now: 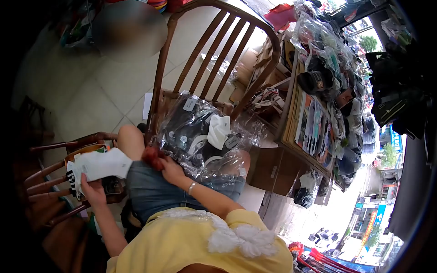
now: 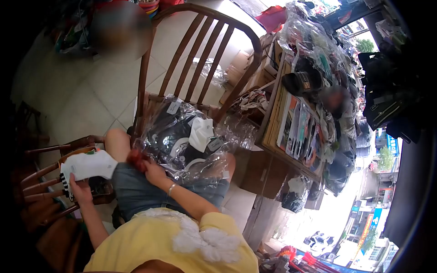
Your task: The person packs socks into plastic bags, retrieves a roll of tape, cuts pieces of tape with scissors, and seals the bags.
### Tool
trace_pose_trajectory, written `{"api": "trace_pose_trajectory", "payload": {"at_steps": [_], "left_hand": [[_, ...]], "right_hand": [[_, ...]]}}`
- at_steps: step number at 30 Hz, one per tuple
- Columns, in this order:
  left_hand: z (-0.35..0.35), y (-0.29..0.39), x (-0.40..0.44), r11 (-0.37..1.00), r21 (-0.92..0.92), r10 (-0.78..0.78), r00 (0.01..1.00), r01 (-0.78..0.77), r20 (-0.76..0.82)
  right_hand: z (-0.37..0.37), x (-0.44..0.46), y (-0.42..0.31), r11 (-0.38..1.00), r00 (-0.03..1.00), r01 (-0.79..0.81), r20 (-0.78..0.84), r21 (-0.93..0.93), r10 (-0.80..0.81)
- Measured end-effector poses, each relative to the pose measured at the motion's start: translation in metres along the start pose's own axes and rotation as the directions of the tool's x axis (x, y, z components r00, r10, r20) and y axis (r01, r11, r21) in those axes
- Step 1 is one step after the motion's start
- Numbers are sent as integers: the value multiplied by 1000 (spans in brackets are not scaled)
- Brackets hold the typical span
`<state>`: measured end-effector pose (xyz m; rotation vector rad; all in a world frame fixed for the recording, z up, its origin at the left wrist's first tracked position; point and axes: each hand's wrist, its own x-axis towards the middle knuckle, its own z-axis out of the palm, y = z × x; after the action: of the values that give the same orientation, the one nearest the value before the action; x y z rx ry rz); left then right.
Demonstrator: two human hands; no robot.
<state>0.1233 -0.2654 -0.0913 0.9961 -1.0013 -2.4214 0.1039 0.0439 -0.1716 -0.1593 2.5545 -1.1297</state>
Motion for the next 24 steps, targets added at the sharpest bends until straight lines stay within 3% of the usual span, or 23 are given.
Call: {"api": "trace_pose_trajectory", "payload": {"at_steps": [1, 2, 4, 5, 6, 8, 9, 10, 11, 12, 14, 16, 18, 19, 20, 21, 22, 24], "left_hand": [[9, 6, 3, 998, 7, 60, 991, -61, 117], [17, 12, 4, 993, 10, 113, 967, -119, 228], [43, 18, -5, 935, 152, 219, 861, -319, 459], [49, 15, -8, 918, 224, 182, 848, -328, 498], [54, 11, -13, 918, 224, 180, 848, -327, 498], [67, 2, -27, 718, 411, -19, 575, -562, 818], [72, -4, -39, 658, 433, -30, 552, -617, 833], [73, -9, -49, 593, 449, -43, 531, -668, 846], [64, -23, -52, 504, 504, -34, 567, -701, 823], [48, -37, -50, 525, 519, -24, 598, -674, 801], [7, -60, -47, 554, 587, 4, 707, -590, 707], [-46, -83, -37, 720, 633, -132, 840, -284, 527], [-62, -85, -40, 729, 642, -137, 868, -238, 478], [-86, -86, -27, 671, 730, -266, 878, -129, 399], [-88, -86, -25, 730, 670, -260, 853, -133, 453], [-75, -81, -29, 784, 607, -254, 825, -130, 506], [-64, -70, -40, 795, 604, -251, 880, -50, 404], [-56, -63, -43, 839, 528, -183, 846, -130, 500]], "right_hand": [[-8, -2, 5, 992, 991, -119, 69, 38, 116], [-9, -3, 8, 992, 990, -124, 75, 36, 121], [-11, -5, 16, 964, 995, 44, -96, 261, -20], [-17, -2, 9, 951, 967, 197, -205, 239, -149], [-29, -2, -6, 951, 968, 196, -205, 238, -148], [-54, -3, -42, 893, 981, 158, -172, 422, -93], [-58, -2, -51, 879, 950, 264, -262, 397, -167], [-62, -5, -61, 879, 951, 261, -261, 399, -164], [-67, -9, -72, 892, 942, 291, -265, 347, -205], [-71, -12, -82, 901, 932, 320, -266, 293, -245], [-56, -15, -93, 829, 811, 557, -246, 46, -531], [-24, -18, -88, 723, 727, 686, 51, -82, -685], [12, -7, -67, 705, 727, 683, 83, -191, -682], [20, -4, -61, 676, 727, 675, 112, -297, -677], [12, 5, -64, 701, 759, 639, 111, -317, -642], [6, 16, -62, 772, 827, 554, 102, -311, -552], [2, 27, -57, 832, 885, 462, 91, -308, -457], [-2, 51, -25, 953, 966, 253, -20, -165, -259]]}}
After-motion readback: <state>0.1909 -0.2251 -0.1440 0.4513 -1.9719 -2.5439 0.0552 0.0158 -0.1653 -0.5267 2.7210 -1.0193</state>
